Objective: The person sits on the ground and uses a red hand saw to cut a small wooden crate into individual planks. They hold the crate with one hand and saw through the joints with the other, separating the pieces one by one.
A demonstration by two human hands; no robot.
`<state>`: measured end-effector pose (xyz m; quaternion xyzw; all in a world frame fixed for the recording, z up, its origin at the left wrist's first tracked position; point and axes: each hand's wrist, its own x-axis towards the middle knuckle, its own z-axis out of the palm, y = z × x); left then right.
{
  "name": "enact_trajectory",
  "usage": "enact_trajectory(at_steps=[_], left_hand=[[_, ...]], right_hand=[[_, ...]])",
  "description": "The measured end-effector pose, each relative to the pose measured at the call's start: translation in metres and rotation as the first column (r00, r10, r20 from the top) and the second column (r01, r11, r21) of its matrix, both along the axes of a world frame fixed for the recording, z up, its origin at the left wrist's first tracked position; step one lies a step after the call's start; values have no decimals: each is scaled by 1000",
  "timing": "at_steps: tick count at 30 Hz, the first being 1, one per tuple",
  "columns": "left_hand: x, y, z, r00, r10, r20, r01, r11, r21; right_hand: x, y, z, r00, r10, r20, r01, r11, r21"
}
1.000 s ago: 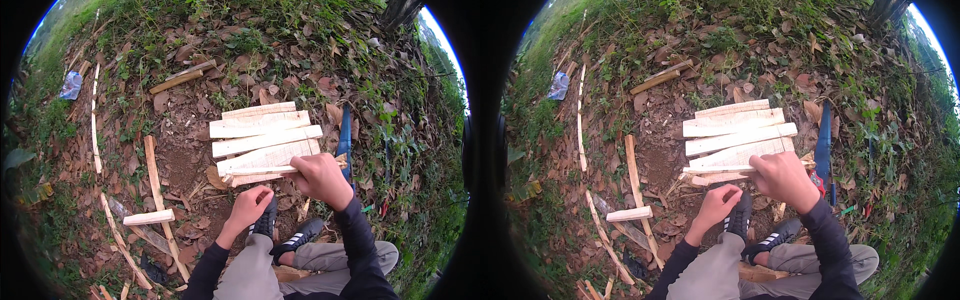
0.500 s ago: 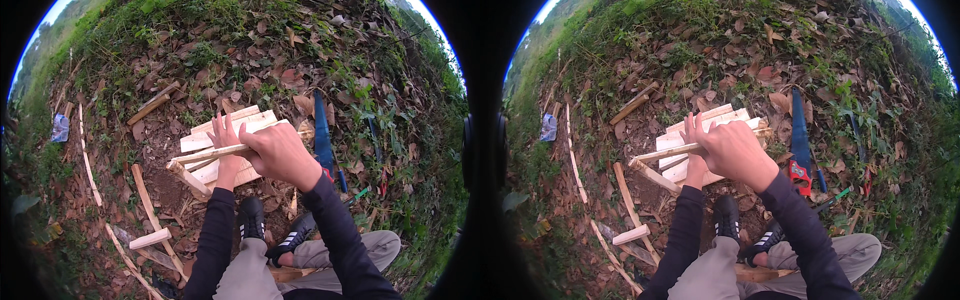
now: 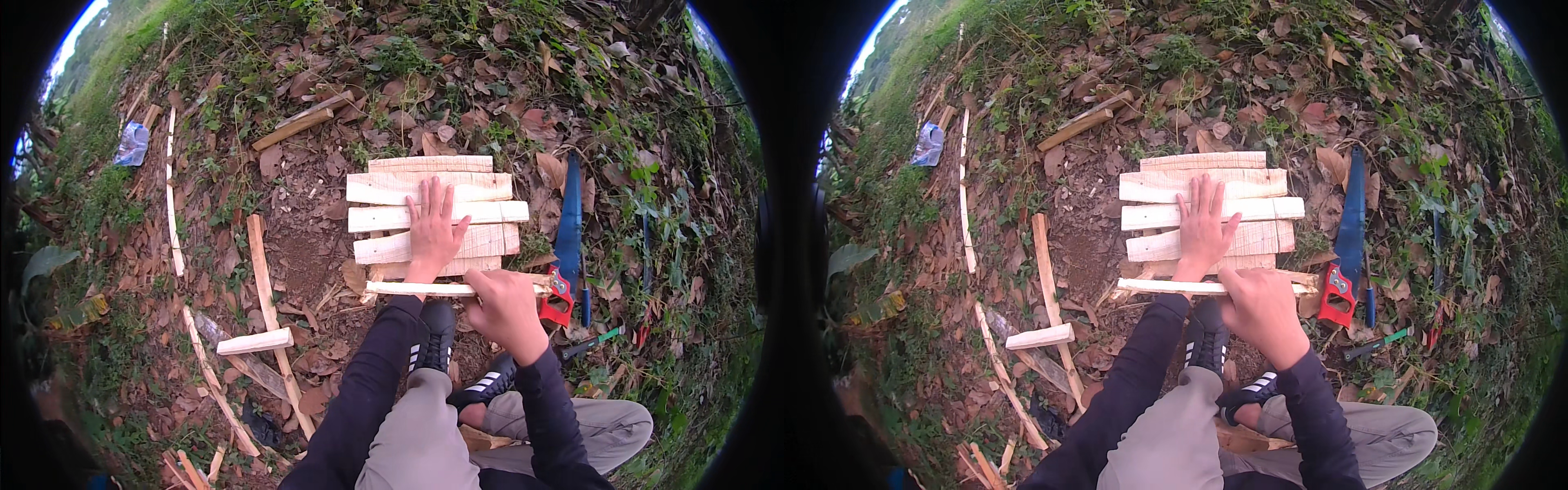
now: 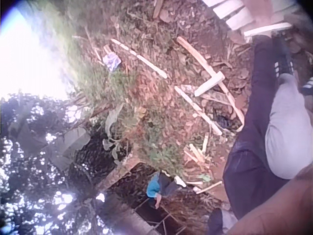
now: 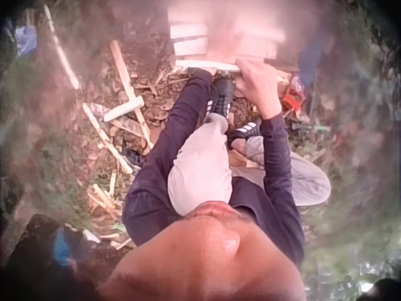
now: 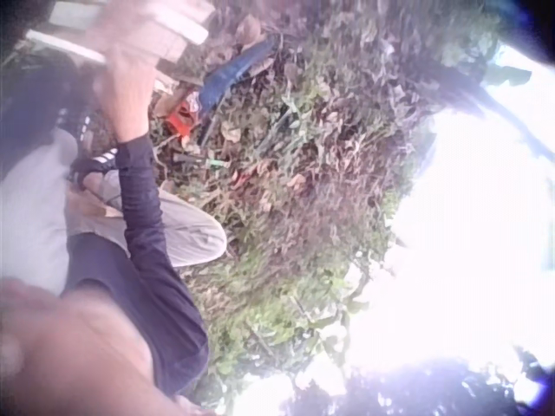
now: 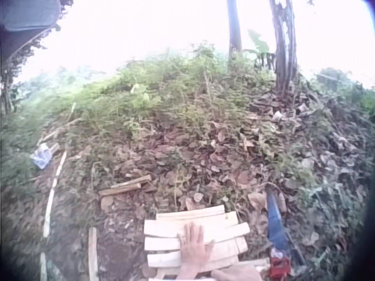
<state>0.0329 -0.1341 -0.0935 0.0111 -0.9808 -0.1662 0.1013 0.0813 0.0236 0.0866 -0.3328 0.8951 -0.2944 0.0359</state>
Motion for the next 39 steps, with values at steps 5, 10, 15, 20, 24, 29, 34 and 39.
enact_trajectory(at_steps=[5,10,15,20,24,29,34,39], left_hand=[[-6,1,0,1000,15,-16,-15,999,-33],[-19,-5,10,999,36,31,-34,999,-38],[-34,-11,26,995,80,64,-81,997,13],[-40,-18,25,998,53,35,-54,998,25],[-43,-21,10,992,20,121,-15,999,-42],[-52,-1,5,960,164,229,-155,986,-56],[-47,7,-6,985,162,59,-157,984,-81],[-49,10,-3,981,192,23,-189,977,-97]], right_hand=[[-4,-2,3,998,49,31,-49,999,-4],[-19,-20,11,990,-32,-138,26,999,-42],[-31,-29,27,989,-47,-143,44,999,-26],[-23,-32,23,992,-30,-122,25,999,-42],[-27,-29,4,994,-69,-79,65,997,-52],[-20,-33,10,986,-108,-128,101,993,-60],[-13,4,47,942,-148,-301,99,980,-172],[-35,135,124,952,73,-296,71,892,446]])
